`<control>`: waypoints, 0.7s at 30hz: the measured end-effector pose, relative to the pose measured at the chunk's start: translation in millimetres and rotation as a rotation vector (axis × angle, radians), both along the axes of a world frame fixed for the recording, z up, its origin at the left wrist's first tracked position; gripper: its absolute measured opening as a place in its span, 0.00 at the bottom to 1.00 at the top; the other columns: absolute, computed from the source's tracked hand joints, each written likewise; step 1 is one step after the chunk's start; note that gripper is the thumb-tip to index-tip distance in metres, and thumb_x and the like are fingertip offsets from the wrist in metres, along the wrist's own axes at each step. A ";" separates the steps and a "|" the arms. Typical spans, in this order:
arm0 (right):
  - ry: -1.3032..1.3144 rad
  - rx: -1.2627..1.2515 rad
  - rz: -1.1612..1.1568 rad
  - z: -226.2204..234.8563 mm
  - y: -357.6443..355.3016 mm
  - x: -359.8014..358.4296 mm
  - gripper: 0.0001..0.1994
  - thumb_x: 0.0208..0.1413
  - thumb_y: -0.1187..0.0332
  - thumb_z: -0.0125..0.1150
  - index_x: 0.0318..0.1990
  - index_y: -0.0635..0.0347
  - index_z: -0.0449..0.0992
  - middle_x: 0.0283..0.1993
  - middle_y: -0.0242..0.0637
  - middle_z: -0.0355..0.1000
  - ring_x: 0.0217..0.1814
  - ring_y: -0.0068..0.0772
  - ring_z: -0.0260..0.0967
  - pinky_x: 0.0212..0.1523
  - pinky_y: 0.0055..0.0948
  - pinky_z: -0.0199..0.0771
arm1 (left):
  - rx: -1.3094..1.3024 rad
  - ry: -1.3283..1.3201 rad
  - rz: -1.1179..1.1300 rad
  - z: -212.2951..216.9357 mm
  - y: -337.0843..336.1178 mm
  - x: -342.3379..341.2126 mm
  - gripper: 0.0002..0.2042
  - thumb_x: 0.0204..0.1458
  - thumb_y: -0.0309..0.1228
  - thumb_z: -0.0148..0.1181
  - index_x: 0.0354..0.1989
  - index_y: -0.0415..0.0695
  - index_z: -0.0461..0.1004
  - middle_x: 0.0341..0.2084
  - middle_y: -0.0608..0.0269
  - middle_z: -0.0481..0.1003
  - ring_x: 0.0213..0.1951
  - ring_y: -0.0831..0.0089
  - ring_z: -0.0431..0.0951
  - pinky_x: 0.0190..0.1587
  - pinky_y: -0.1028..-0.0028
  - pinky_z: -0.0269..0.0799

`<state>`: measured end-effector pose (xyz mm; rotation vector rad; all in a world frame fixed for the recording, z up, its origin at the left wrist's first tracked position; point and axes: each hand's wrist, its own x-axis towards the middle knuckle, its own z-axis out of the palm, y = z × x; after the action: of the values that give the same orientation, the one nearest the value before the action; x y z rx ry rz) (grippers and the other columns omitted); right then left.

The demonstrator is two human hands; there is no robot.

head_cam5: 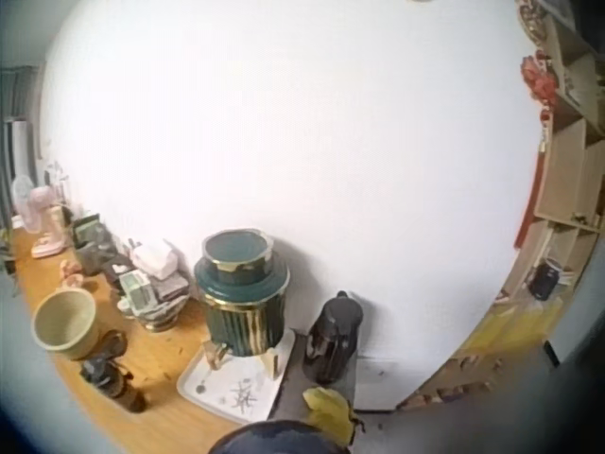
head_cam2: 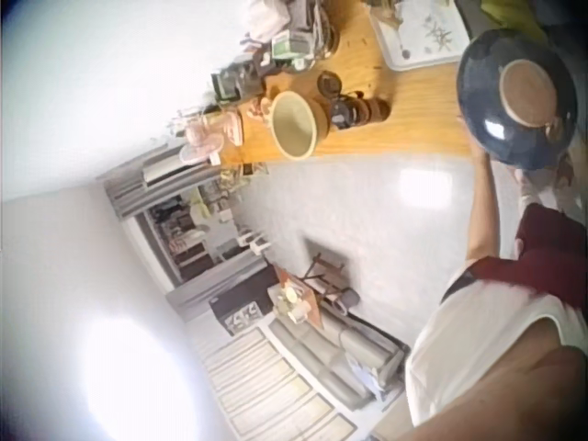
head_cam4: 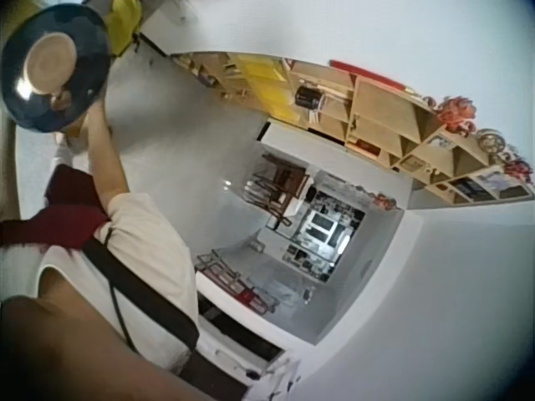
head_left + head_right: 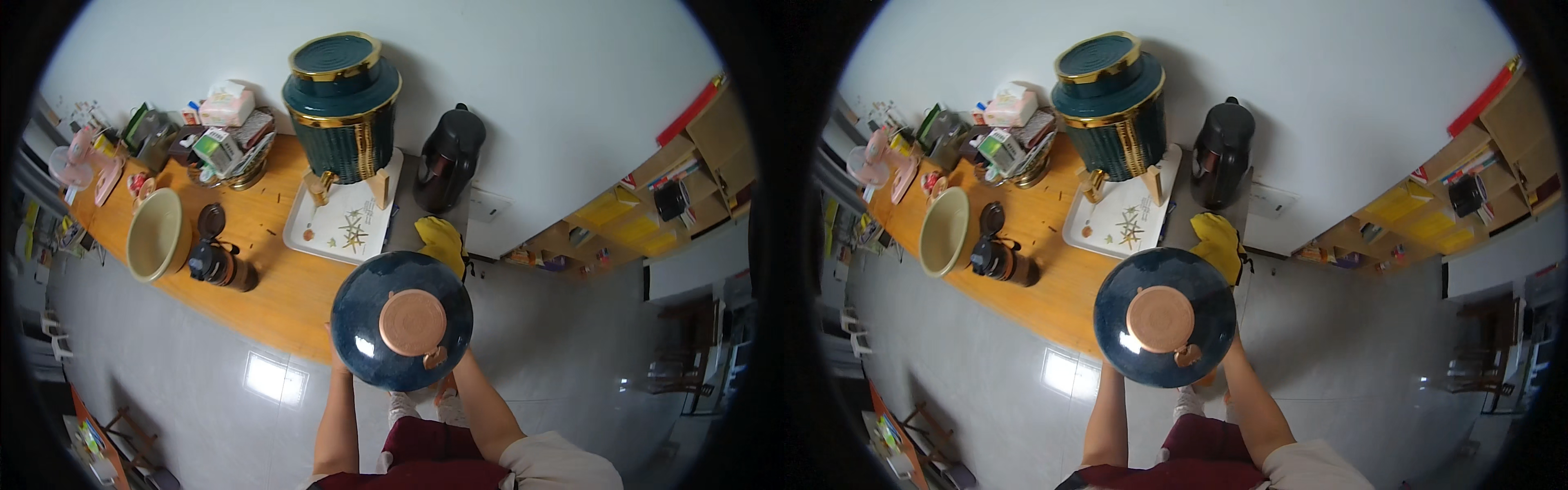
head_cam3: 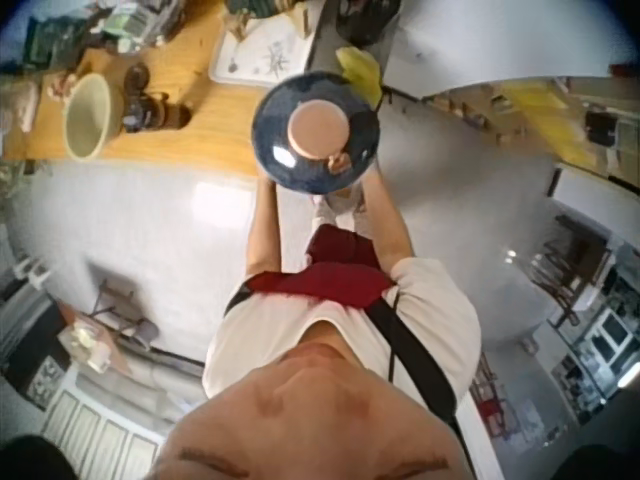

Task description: The person cleans a wooden shelf and several decorative ceramic jars using a yellow cloth. They wipe the shelf interior, then clean a small brown bottle and a large blue jar, placing them back on the shelf. The person also rinses the cloth at a sink and continues wiping the items.

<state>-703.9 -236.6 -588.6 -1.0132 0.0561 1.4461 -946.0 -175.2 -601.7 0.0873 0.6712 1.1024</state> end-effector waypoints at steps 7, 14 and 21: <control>0.049 -0.041 -0.059 -30.4 -21.0 -8.0 0.26 0.60 0.50 0.40 0.60 0.56 0.59 0.59 0.37 0.60 0.60 0.36 0.57 0.60 0.33 0.57 | -0.097 0.129 -0.100 -36.2 -22.0 -6.6 0.25 0.61 0.48 0.29 0.54 0.42 0.61 0.48 0.61 0.68 0.51 0.65 0.66 0.53 0.69 0.63; 0.089 -0.020 -0.121 -24.7 -41.5 -4.8 0.25 0.60 0.50 0.40 0.59 0.56 0.59 0.57 0.37 0.61 0.59 0.36 0.58 0.59 0.33 0.58 | -0.165 0.200 -0.154 -28.5 -47.3 -9.3 0.24 0.61 0.48 0.30 0.54 0.42 0.61 0.48 0.61 0.67 0.51 0.65 0.66 0.53 0.69 0.63; 0.080 0.059 -0.212 24.9 -80.2 35.6 0.25 0.60 0.50 0.41 0.59 0.56 0.60 0.56 0.38 0.62 0.57 0.36 0.59 0.58 0.33 0.60 | -0.230 0.224 -0.223 5.6 -90.8 26.0 0.24 0.61 0.48 0.30 0.55 0.43 0.61 0.49 0.61 0.67 0.51 0.65 0.66 0.53 0.69 0.63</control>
<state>-668.2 -316.8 -563.6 -0.8741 0.1727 1.2866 -920.0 -266.0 -596.2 0.0871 0.9615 0.8023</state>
